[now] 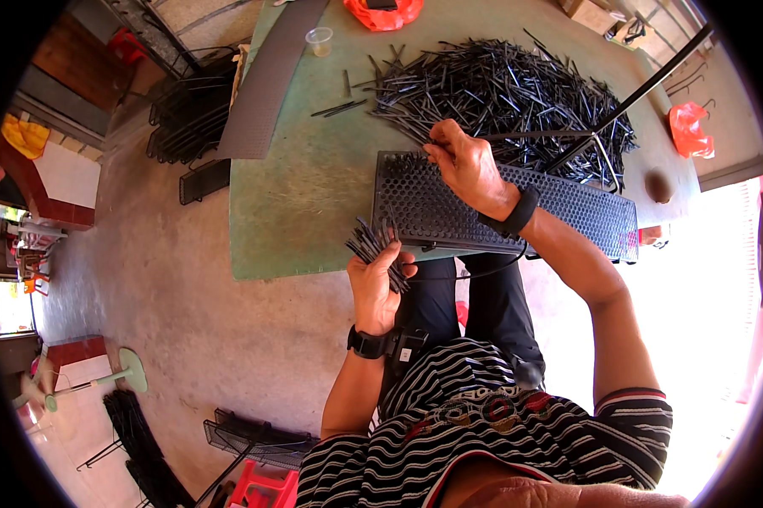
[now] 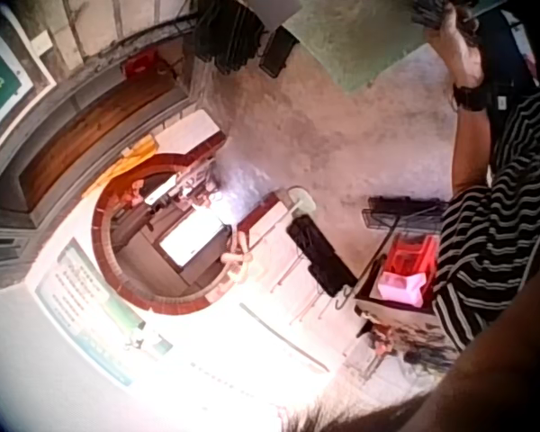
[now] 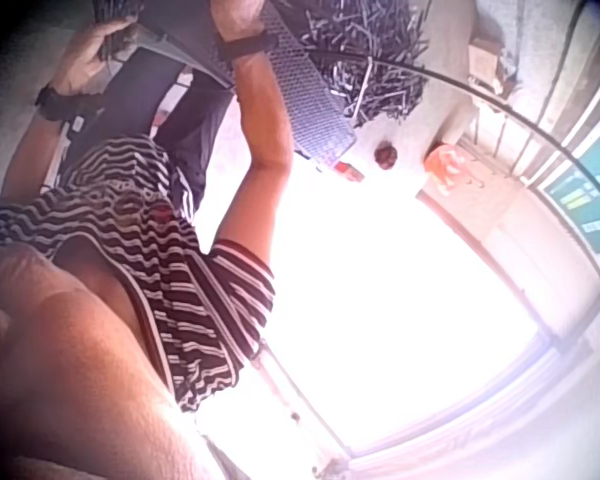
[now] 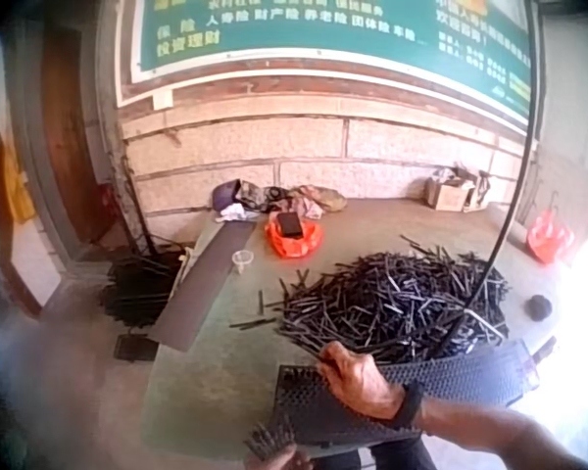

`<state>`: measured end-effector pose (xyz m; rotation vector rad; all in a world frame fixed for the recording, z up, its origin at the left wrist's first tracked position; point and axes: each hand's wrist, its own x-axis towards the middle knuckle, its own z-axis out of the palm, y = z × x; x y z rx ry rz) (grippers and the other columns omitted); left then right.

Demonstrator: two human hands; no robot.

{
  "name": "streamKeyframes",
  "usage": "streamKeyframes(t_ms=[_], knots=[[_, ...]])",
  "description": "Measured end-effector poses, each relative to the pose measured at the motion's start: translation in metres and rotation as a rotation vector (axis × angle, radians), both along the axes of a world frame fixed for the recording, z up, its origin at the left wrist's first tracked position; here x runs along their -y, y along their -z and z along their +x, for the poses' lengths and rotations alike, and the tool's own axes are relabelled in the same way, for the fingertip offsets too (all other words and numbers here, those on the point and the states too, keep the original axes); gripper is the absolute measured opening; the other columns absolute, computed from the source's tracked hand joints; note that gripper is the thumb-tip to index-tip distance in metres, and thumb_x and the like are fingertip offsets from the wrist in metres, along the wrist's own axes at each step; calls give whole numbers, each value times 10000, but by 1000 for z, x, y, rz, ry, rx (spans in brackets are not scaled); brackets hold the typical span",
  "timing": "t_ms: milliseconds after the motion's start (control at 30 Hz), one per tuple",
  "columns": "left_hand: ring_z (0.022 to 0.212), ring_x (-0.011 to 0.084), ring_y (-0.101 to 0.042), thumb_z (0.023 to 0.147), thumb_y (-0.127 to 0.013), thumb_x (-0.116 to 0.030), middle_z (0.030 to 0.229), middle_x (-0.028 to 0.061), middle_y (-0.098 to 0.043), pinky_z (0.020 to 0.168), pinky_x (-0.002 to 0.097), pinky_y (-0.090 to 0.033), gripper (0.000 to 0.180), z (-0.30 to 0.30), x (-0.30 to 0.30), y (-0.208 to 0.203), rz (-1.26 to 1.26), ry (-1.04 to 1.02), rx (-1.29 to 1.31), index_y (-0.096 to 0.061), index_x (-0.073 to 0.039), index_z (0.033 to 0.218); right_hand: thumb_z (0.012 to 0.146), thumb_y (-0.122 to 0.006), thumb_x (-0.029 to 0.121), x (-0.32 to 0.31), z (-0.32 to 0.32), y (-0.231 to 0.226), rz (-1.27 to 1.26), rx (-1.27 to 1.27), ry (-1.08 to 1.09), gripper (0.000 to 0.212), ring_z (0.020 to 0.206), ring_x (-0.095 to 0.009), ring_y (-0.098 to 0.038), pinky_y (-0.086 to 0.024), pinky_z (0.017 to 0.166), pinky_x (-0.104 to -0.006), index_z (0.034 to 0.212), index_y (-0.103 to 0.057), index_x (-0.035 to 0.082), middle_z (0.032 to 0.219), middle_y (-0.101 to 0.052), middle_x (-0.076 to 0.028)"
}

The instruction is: The person picks up black strips from a pile and inserts them individually into the small holes of a rectangular plastic grid by hand.

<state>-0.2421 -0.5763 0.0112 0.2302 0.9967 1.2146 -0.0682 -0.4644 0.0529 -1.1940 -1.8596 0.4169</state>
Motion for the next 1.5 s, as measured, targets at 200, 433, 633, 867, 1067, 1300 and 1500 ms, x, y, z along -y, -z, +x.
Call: streamKeyframes(t_ms=[200, 433, 633, 867, 1067, 1300, 1500], knots=[[555, 192, -602, 807, -596, 9, 768, 95, -607, 422, 304, -495, 89, 1, 1, -4, -5, -4, -22, -594, 24, 896, 784, -590, -23, -2, -1, 1, -47, -69, 25, 161, 662, -357, -623, -485, 559, -361, 910, -491, -17, 694, -604, -200], [543, 193, -591, 801, -598, 12, 769, 96, -608, 413, 295, -481, 114, 2, 1, -3, 3, -5, -17, -595, 28, 914, 782, -594, -4, -8, 1, 3, -49, -61, 11, 159, 607, -344, -612, -470, 532, -361, 901, -490, -24, 674, -601, -193], [542, 194, -590, 794, -609, 9, 758, 95, -610, 410, 295, -478, 131, 3, 1, -4, 6, -1, -16, -593, 28, 922, 779, -593, -11, -8, -2, 0, -49, -70, 24, 160, 598, -367, -593, -462, 520, -370, 896, -486, -24, 660, -587, -194], [545, 197, -589, 793, -609, 8, 758, 95, -609, 410, 301, -476, 144, 2, 2, -1, 9, -2, -5, -591, 24, 934, 806, -589, 65, -10, 8, 11, 47, 224, -31, 108, 595, -378, -581, -454, 511, -393, 785, -531, -23, 675, -596, -190], [580, 202, -614, 799, -619, -10, 818, 105, -629, 450, 317, -517, 149, 4, 1, -5, -17, 51, -42, -595, 18, 943, 777, -659, 178, 11, -2, -8, -294, 116, -59, 233, 545, -288, -617, -472, 507, -359, 823, -617, -47, 665, -619, -191], [658, 216, -636, 806, -598, 10, 871, 118, -632, 535, 341, -554, 207, 15, 3, -4, 37, 51, 72, -571, -4, 1011, 823, -616, 48, 26, -11, -18, -755, -331, -56, 121, 547, -117, -613, -485, 477, -224, 872, -584, -59, 682, -624, -79], [657, 225, -636, 810, -561, 43, 828, 107, -618, 566, 391, -570, 164, 9, 4, 7, 42, -22, 105, -568, 0, 969, 843, -510, -19, 17, -9, -18, -135, -224, 17, 108, 669, -193, -665, -512, 561, -273, 948, -511, -46, 754, -637, -150]])
